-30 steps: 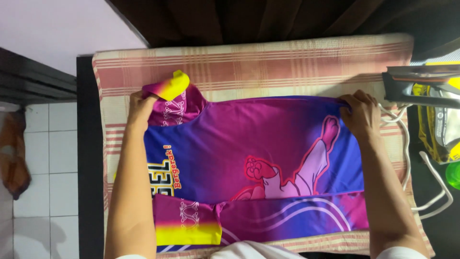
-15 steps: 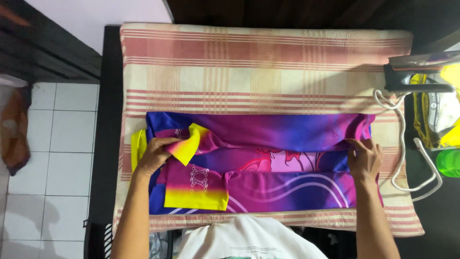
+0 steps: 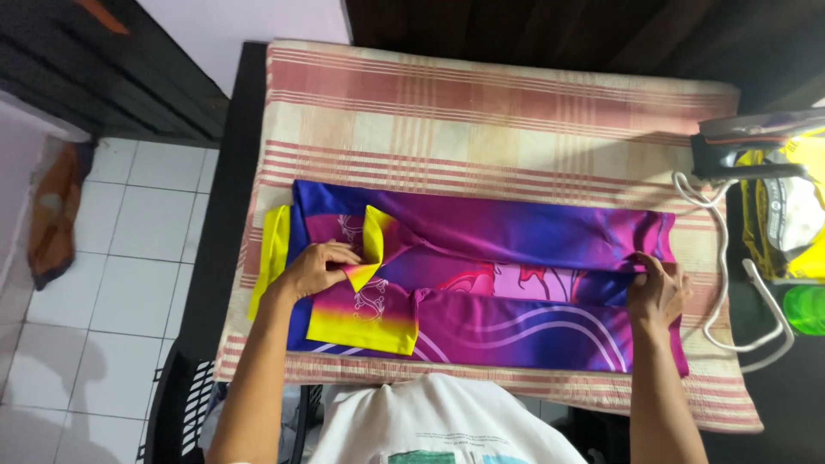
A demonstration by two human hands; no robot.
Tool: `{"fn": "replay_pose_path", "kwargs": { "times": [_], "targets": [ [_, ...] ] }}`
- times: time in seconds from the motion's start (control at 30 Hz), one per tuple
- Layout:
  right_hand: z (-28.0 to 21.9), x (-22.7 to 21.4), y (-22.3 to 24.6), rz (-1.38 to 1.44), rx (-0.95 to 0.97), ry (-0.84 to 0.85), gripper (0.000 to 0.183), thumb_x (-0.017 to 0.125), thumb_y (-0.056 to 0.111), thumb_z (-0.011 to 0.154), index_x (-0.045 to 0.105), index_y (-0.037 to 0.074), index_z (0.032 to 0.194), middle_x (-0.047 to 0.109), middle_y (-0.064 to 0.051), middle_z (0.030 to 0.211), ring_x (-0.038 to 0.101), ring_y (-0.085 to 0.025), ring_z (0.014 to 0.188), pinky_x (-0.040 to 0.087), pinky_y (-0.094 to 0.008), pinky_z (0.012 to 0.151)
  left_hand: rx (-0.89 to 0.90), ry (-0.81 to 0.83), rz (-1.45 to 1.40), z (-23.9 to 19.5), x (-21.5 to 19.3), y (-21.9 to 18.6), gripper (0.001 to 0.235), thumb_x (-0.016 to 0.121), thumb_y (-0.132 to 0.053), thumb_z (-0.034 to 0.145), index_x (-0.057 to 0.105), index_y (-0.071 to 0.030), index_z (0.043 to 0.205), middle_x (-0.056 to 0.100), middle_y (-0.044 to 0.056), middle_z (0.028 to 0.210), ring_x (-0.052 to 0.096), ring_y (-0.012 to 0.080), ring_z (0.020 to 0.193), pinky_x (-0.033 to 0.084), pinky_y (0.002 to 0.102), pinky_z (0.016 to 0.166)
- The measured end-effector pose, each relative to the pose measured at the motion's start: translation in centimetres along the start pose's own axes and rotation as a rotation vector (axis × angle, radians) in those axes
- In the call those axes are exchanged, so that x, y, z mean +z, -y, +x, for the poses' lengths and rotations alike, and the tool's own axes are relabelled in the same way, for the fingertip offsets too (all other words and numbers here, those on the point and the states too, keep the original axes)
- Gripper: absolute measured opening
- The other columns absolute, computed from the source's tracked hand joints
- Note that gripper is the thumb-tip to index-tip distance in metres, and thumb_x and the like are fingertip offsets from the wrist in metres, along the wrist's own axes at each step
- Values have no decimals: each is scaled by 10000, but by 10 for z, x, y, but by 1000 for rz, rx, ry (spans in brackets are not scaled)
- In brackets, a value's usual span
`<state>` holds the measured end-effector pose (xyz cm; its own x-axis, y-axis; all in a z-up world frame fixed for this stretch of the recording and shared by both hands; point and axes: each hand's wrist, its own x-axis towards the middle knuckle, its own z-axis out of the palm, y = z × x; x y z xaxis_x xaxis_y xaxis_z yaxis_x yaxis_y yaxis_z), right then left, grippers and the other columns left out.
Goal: Ironing and folding a colorful jersey on an ironing board.
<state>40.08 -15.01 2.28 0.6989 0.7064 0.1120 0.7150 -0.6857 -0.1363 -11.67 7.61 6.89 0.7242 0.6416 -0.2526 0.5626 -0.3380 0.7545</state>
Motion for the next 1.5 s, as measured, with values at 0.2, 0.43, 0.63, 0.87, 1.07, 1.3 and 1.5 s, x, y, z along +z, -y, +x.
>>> {"fn": "replay_pose_path", "kwargs": {
  "times": [0.2, 0.43, 0.63, 0.87, 1.07, 1.3, 1.5],
  "targets": [
    [-31, 7, 16, 98, -185, -228, 499, 583, -28, 690, 671, 178, 1136, 556, -119, 1066, 530, -330, 939, 387, -434, 864, 101, -193, -43, -24, 4, -10, 157, 663, -146, 758, 723, -155, 902, 620, 37, 1134, 474, 242, 1195, 340, 402, 1012],
    [-88, 6, 139, 565, -585, -128, 296, 592, -2, 789, 673, 162, 1021, 625, -81, 967, 565, -294, 916, 431, -377, 849, -27, -734, -79, -46, 46, 6, 208, 669, -138, 739, 693, -219, 930, 547, -11, 929, 559, 166, 844, 448, 281, 786],
    [-123, -30, 270, 634, -901, 180, 423, 556, -9, 755, 606, 139, 1148, 591, -120, 1092, 543, -334, 1053, 434, -421, 896, -327, -1004, -170, -55, 82, -7, 298, 677, -475, 765, 609, -196, 684, 605, -19, 504, 628, 167, 512, 482, 262, 483],
    [-105, -4, 349, 345, -1175, 64, 582, 654, -22, 684, 557, 220, 1204, 463, -59, 1321, 426, -303, 1226, 346, -441, 1015, -259, -1071, -148, -44, 107, -18, 427, 760, -516, 634, 641, -132, 777, 643, 41, 655, 661, 220, 657, 531, 327, 595],
    [-98, 2, 352, 363, -1162, -115, 289, 656, 41, 603, 634, 185, 852, 585, 28, 1084, 526, -230, 1113, 420, -407, 936, -205, -1124, -326, -20, 120, -19, 242, 740, -290, 690, 616, -86, 651, 545, 63, 561, 606, 230, 556, 496, 303, 522],
    [-136, -34, 323, 456, -1098, -217, 128, 661, 209, 760, 609, 143, 857, 627, -41, 1003, 536, -293, 1130, 335, -491, 1034, -340, -915, -1485, -13, 141, -19, 107, 569, -145, 807, 590, -77, 888, 584, 36, 807, 599, 149, 810, 516, 333, 783],
    [-178, -22, 303, 495, -1077, -144, 195, 564, 307, 846, 611, 119, 820, 504, -37, 656, 554, -257, 677, 483, -392, 731, -513, -792, -1455, -43, 134, -11, 225, 543, -351, 865, 508, -129, 877, 542, 28, 856, 555, 130, 817, 517, 300, 687]
  ]
}}
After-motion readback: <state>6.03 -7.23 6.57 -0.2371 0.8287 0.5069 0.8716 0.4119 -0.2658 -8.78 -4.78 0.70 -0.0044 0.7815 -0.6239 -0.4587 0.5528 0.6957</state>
